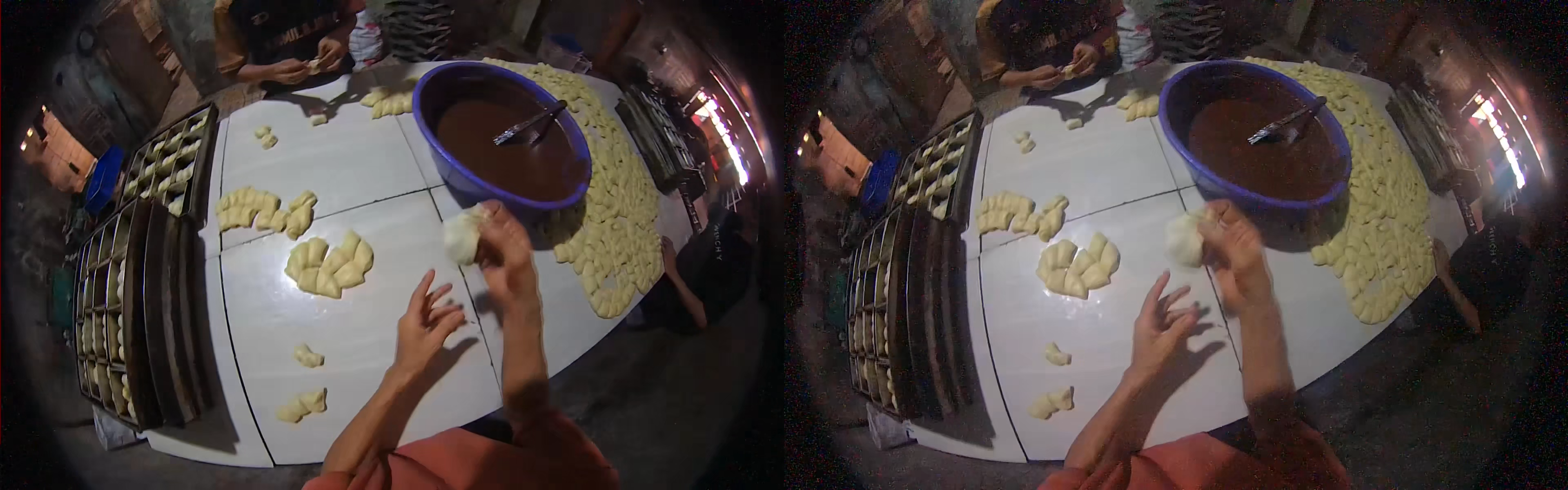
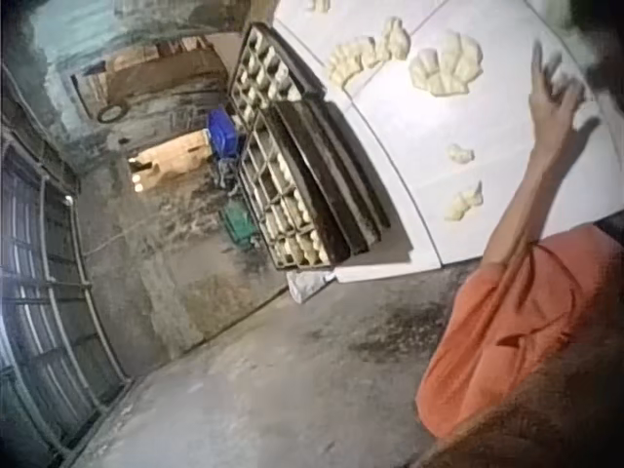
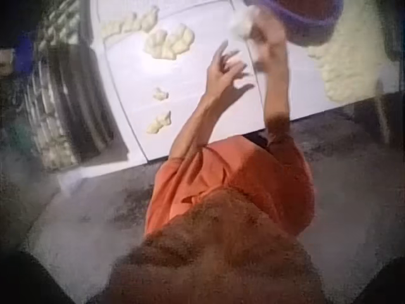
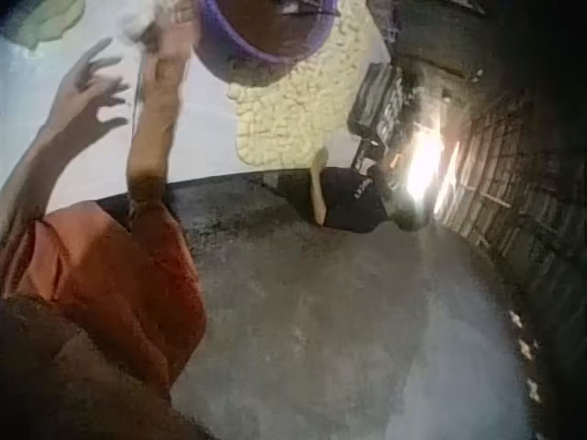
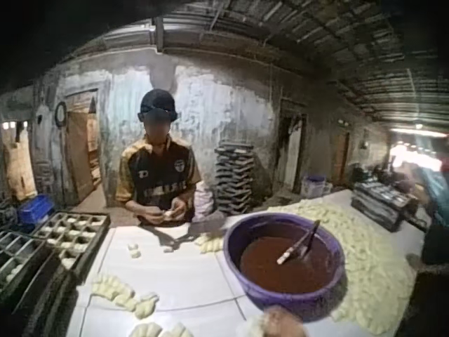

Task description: The person prepares filled dough pieces by flattening small dough portions, wrapping them around a central chocolate filling, shaping them into smooth buns, and then placing the prepared buns into segmented metal baking pans.

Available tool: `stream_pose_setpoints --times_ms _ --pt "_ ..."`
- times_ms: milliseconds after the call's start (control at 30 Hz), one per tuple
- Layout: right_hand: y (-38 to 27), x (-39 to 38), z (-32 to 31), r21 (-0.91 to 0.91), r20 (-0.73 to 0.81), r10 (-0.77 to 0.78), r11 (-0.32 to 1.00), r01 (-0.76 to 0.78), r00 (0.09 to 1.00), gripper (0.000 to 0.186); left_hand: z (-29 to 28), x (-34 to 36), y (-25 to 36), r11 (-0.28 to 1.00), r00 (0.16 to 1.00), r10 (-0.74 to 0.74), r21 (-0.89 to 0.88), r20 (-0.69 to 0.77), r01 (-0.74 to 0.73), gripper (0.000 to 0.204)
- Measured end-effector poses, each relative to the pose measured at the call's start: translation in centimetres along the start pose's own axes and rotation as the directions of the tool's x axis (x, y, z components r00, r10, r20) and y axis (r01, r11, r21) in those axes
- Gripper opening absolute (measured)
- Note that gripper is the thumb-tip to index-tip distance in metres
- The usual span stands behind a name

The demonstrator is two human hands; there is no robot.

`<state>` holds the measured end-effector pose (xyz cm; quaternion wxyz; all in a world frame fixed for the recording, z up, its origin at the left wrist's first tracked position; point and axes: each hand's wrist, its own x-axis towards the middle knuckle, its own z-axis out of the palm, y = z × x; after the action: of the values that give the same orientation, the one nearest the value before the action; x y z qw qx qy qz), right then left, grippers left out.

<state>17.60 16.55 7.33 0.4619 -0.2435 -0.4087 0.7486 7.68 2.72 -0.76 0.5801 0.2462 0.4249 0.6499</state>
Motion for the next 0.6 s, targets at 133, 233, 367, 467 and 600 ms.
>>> stream_pose_setpoints --times_ms 133,233,367,467,600 --pt "-6.2 8.9 -5.0 -0.688 -0.108 -0.172 0.724 0.051 0.979 0.024 -2.9 -2.3 2.4 0.968 0.982 -0.141 0.19 -0.123 0.162 0.046" --pt "-6.4 13.8 -11.4 -0.905 -0.105 -0.003 0.415 -0.094 0.994 0.025 -5.1 -2.5 0.1 0.979 0.983 -0.063 0.182 -0.17 0.095 0.039" --pt "-4.0 16.2 -13.4 -0.999 0.036 0.336 0.007 0.036 0.941 0.026 -4.6 -3.2 3.3 0.946 0.982 -0.095 0.293 -0.16 0.139 0.037" --pt "-4.0 15.6 -13.0 -1.0 0.01 0.322 -0.01 0.014 0.947 0.029 -4.7 -3.6 1.9 0.97 0.959 -0.231 0.034 -0.165 0.239 0.039" --pt "-6.6 14.1 -9.3 -0.912 -0.039 0.348 0.371 -0.175 0.937 0.023 -5.2 -3.3 0.7 0.954 0.956 -0.227 0.156 -0.188 0.257 0.039"
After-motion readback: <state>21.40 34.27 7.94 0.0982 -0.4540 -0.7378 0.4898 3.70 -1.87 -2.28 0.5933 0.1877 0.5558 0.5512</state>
